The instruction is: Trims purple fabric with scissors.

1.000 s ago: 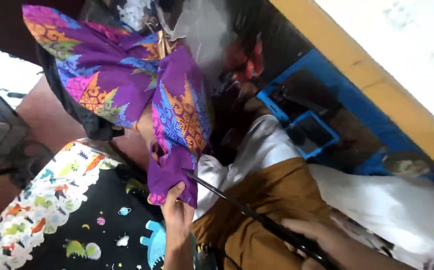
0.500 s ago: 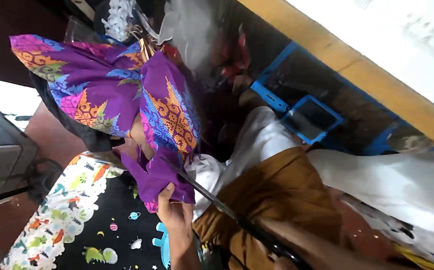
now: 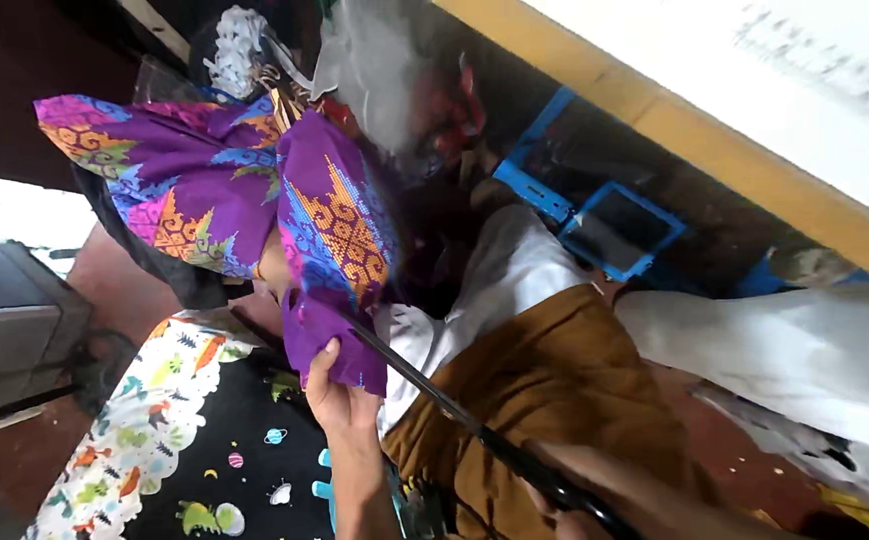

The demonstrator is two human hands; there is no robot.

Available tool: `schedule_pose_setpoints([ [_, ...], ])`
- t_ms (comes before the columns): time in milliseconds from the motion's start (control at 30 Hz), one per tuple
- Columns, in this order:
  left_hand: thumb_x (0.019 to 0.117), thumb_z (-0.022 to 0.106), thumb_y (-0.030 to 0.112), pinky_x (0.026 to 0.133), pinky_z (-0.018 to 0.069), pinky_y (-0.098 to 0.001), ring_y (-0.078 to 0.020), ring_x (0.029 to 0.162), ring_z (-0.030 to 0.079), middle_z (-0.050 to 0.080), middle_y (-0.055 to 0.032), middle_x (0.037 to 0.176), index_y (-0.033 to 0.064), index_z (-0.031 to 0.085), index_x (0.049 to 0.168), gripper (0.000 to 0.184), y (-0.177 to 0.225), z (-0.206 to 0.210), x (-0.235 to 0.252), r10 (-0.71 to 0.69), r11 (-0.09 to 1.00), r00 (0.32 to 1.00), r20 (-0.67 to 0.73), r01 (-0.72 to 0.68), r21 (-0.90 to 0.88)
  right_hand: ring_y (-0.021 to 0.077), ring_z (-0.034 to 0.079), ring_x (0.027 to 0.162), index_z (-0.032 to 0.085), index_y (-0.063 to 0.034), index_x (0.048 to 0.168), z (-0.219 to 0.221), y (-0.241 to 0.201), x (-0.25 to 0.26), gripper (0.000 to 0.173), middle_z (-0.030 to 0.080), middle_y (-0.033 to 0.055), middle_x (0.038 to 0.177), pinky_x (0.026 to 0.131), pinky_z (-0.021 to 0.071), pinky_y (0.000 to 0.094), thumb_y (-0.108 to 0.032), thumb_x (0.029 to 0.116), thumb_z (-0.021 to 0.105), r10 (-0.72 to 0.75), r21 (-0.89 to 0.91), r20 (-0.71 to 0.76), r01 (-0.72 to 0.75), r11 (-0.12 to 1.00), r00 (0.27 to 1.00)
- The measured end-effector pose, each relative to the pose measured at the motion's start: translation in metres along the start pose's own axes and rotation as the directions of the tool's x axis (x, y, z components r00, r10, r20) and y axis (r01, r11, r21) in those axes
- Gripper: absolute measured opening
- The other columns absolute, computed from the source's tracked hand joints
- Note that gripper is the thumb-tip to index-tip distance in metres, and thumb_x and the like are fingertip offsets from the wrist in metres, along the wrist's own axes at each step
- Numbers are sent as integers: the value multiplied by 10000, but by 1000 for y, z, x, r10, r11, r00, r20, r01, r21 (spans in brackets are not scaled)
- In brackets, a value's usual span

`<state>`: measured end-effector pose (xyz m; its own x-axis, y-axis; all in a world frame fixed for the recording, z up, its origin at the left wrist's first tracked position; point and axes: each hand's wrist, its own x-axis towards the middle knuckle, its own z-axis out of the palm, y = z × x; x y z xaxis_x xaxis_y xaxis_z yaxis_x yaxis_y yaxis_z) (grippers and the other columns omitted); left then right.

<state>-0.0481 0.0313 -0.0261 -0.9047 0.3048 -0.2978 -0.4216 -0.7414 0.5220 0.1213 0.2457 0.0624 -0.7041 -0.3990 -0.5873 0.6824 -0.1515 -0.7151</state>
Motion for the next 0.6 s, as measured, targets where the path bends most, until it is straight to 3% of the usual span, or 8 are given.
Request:
schedule_pose_setpoints([
  [267, 865, 722, 98, 830, 619, -347, -180, 919, 749, 764, -110, 962, 39, 744, 991, 140, -7, 7, -2, 48, 999, 998, 30, -47, -25, -22, 506, 653, 616, -69, 1051, 5, 1, 7, 645, 549, -74, 764, 592, 440, 182, -693, 885, 612, -42, -30, -27, 42, 999, 999],
  [500, 844, 716, 69, 823, 620, -353, -181, 909, 746, 754, -115, 942, 34, 713, 982, 142, -11, 19, -2, 91, 996, 994, -53, -92, -11, 22, 537, 670, 601, -62, 1152, 13, -3, 23, 699, 575, -42, 799, 619, 479, 237, -691, 851, 653, 10, -50, -74, -13, 999, 997],
  [600, 852, 699, 73, 829, 618, -350, -174, 917, 744, 754, -104, 949, 42, 704, 995, 146, -11, 21, -1, 102, 995, 993, -63, -102, 5, 38, 560, 685, 615, -74, 1134, 15, 1, 29, 737, 591, -39, 796, 633, 500, 266, -743, 826, 636, -16, -89, -110, 6, 996, 994],
])
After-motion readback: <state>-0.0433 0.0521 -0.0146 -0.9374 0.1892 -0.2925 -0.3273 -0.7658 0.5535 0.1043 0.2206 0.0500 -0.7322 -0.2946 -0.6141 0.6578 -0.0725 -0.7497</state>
